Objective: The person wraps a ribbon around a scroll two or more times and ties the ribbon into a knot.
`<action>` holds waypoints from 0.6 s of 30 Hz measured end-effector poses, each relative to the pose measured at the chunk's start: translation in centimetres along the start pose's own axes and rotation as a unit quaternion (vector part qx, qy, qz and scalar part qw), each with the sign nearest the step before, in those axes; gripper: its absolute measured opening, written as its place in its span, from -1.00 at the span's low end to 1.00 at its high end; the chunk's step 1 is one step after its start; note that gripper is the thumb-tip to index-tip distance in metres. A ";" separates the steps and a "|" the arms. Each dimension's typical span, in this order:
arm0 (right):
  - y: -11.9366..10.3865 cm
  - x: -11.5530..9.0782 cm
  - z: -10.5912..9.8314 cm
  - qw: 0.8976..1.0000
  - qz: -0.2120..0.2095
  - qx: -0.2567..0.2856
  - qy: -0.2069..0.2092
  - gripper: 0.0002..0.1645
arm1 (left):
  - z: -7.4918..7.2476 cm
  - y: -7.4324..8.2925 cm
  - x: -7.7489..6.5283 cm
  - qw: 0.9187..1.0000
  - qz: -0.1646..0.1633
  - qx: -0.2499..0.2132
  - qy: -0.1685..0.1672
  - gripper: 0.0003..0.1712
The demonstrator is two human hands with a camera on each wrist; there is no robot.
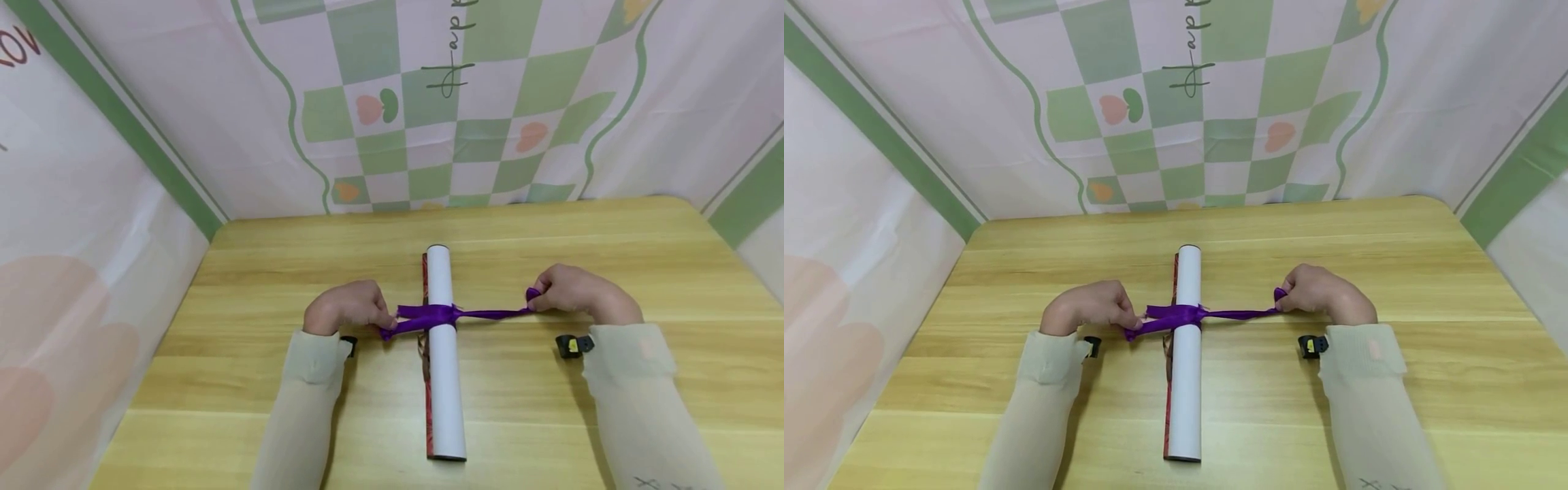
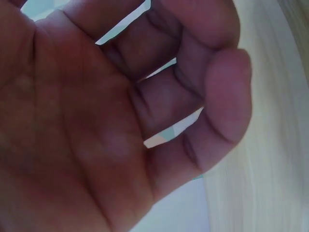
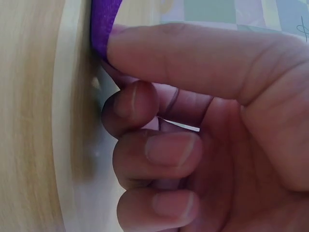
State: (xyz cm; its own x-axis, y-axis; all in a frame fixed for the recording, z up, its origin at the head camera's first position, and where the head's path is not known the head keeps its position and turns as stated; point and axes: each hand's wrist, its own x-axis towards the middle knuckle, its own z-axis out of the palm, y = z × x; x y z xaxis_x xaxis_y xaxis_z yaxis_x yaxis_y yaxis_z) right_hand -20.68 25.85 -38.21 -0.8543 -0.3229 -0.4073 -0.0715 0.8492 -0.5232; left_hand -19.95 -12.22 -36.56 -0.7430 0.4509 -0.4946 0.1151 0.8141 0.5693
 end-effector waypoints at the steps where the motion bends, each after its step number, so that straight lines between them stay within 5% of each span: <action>1: 0.0 0.0 0.0 1.000 0.000 -0.001 0.000 -0.77 | 0.0 0.0 0.0 1.000 0.001 -0.001 0.000 -0.69; 12: -0.6 0.3 0.2 0.999 -0.019 0.024 0.026 -0.70 | 0.0 -0.4 -0.2 0.998 0.058 -0.040 0.000 -0.67; 18: -0.2 -0.1 0.0 0.996 -0.010 0.007 0.085 -0.36 | -0.2 -0.5 -0.8 0.997 0.037 -0.044 0.059 -0.69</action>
